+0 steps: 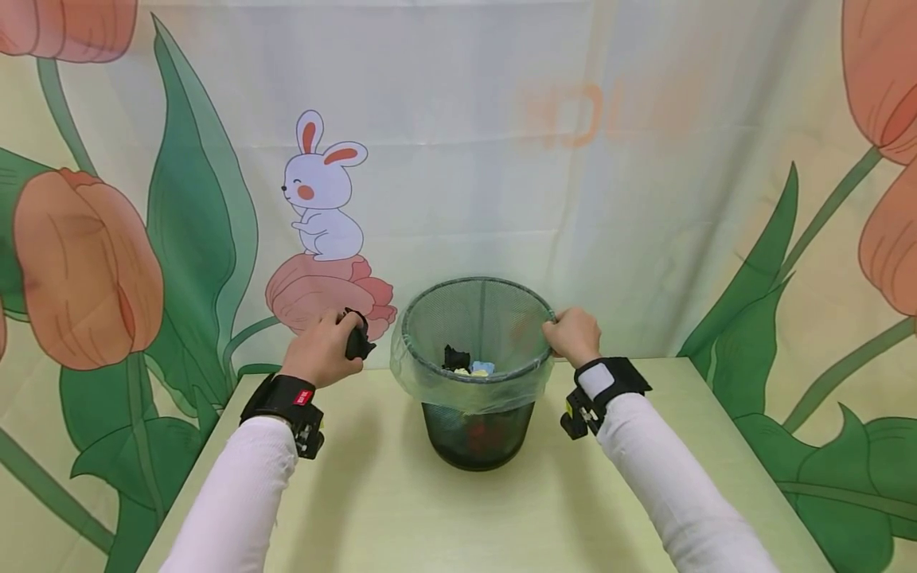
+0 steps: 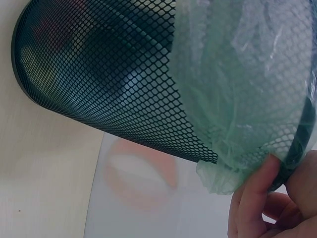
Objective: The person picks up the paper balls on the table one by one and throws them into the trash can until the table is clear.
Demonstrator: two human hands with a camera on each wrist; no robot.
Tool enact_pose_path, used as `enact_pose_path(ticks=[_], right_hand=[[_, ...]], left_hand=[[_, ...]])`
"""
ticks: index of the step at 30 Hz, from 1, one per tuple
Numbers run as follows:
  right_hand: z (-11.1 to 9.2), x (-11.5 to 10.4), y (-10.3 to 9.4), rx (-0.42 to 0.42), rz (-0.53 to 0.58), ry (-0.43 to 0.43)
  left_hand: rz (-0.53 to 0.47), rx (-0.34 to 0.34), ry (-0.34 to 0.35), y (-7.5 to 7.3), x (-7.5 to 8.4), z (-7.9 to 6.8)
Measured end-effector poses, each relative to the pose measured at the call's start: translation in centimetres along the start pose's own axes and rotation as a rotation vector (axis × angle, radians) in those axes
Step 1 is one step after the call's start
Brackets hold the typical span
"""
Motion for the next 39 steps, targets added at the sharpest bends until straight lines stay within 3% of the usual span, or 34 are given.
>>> enact_pose_path(ticks=[21, 30, 39], right_hand=[[-0.3, -0.3, 0.2, -0.012, 0.004, 0.019], [-0.1, -0.2, 0.2, -0.018, 0.011, 0.029], [0.0, 0.0, 0.0, -0.005, 0.002, 0.017]], left_hand=[[0.021, 0.044, 0.098, -4.7, 2.9, 3.0], [0.010, -0.014, 0.169, -5.8, 5.0, 4.0], [-0.035, -0.022, 0.235, -5.8, 7.4, 4.3]])
Point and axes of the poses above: each hand's wrist, its own z-axis towards the middle knuckle, its own y-axis out of the palm, x = y × z, the point moved 5 cm from there along z, towards the middle knuckle, and after that the axes turned 13 degrees about z, right-handed, at the moved point
